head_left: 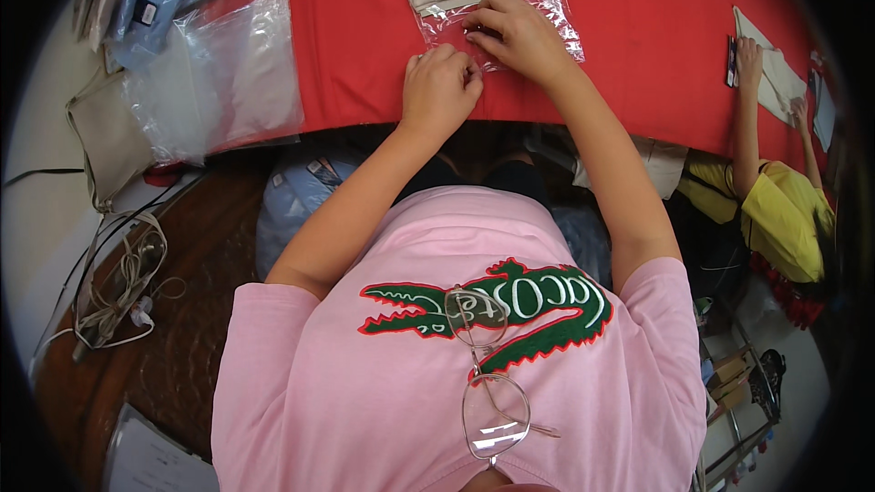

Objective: The person places folded shirts into clear plastic bags, uses a small blue tool to secure or trim tags, and سپس places the bagged items into a large clear sack on the floor.

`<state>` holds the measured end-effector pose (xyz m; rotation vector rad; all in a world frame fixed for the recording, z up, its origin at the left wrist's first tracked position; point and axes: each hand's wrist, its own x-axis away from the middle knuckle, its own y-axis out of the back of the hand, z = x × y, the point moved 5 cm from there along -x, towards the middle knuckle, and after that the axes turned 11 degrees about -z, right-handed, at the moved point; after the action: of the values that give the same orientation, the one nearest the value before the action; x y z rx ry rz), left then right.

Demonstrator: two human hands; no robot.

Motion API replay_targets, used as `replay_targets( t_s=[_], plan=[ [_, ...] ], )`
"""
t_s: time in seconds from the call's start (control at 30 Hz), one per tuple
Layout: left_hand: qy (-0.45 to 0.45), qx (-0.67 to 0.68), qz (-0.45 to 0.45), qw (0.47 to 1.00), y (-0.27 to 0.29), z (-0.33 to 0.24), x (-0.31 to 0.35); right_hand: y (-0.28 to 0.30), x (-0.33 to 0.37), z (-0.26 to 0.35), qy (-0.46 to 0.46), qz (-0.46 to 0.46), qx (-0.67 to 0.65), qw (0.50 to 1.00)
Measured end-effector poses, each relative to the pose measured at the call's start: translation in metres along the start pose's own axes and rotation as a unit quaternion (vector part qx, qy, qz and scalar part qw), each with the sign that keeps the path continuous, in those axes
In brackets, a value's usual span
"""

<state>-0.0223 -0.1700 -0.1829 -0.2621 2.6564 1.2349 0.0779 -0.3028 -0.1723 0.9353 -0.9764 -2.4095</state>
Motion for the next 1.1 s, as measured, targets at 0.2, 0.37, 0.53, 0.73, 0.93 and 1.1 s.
replay_targets(
  t_s=[0.2, 0.37, 0.53, 0.73, 0.93, 1.1],
  plan=[
    [-0.139, -0.019, -0.034, 0.99, 0.002, 0.001, 0.002, -0.003, 0.004, -0.009, -0.031, 0.014, -0.008, 0.999],
    [-0.196, -0.023, -0.039, 0.98, 0.003, 0.005, 0.005, -0.009, 0.009, -0.009, -0.03, -0.022, -0.005, 0.999],
    [-0.202, -0.003, -0.049, 0.978, 0.004, 0.011, 0.008, -0.011, 0.013, -0.007, -0.024, -0.047, 0.01, 0.999],
    [-0.209, -0.008, -0.008, 0.978, 0.006, 0.006, 0.01, -0.013, 0.018, -0.01, -0.02, -0.062, 0.03, 0.997],
    [-0.189, 0.018, 0.001, 0.982, 0.006, 0.009, 0.015, 0.01, 0.019, -0.004, -0.146, -0.076, -0.119, 0.979],
    [-0.187, 0.022, -0.013, 0.982, 0.008, 0.01, 0.018, 0.027, 0.051, 0.027, -0.12, -0.018, -0.099, 0.988]
  ],
)
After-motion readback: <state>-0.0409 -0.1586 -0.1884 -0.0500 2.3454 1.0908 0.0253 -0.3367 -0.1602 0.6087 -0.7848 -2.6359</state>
